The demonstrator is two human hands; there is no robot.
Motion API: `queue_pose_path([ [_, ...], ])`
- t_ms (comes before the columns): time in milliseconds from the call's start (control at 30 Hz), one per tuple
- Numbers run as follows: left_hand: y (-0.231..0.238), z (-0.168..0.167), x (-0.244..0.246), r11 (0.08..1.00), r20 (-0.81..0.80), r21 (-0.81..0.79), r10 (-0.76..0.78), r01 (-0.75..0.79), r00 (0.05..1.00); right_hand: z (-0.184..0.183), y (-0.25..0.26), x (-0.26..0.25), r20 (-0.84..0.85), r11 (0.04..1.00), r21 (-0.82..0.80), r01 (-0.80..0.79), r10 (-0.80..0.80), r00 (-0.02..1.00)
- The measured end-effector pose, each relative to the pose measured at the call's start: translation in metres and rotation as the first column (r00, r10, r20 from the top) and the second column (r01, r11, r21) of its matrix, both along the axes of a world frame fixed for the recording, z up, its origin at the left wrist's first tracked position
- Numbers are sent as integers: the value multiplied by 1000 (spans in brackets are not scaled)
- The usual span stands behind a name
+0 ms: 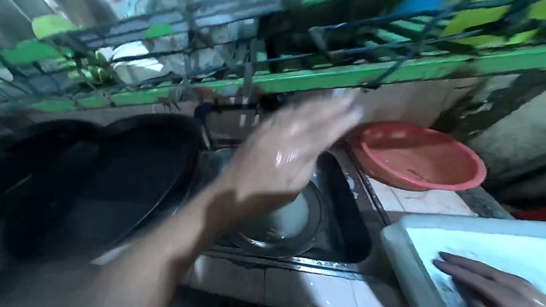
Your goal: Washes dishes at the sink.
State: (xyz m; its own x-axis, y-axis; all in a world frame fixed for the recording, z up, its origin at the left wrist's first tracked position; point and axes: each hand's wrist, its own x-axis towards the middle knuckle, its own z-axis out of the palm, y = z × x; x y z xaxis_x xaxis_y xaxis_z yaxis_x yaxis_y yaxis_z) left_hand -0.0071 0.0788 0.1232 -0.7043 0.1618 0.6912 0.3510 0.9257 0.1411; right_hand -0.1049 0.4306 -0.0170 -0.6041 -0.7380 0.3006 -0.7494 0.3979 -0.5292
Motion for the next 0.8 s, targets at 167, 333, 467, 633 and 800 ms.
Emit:
queue_pose_path([
  [167,-67,-187,73,566,746,297,366,-769,557,-35,-140,-8,21,989,27,-146,146,989],
  [333,-78,-253,115,-21,908,416,67,-909,414,-129,-277,-59,242,910,344,-234,154,958],
  [467,-77,-272,116,-430,725,570,-138,-700,675,-209,-355,-88,421,801,559,-212,-54,906],
  [633,-87,-285,109,-357,765,512,-225,-782,603,-250,-396,-63,308,678,721,-144,-127,943],
  [800,-92,-294,106,-405,774,510,-168,-759,610,-259,-429,-30,383,806,586,-85,-183,905],
])
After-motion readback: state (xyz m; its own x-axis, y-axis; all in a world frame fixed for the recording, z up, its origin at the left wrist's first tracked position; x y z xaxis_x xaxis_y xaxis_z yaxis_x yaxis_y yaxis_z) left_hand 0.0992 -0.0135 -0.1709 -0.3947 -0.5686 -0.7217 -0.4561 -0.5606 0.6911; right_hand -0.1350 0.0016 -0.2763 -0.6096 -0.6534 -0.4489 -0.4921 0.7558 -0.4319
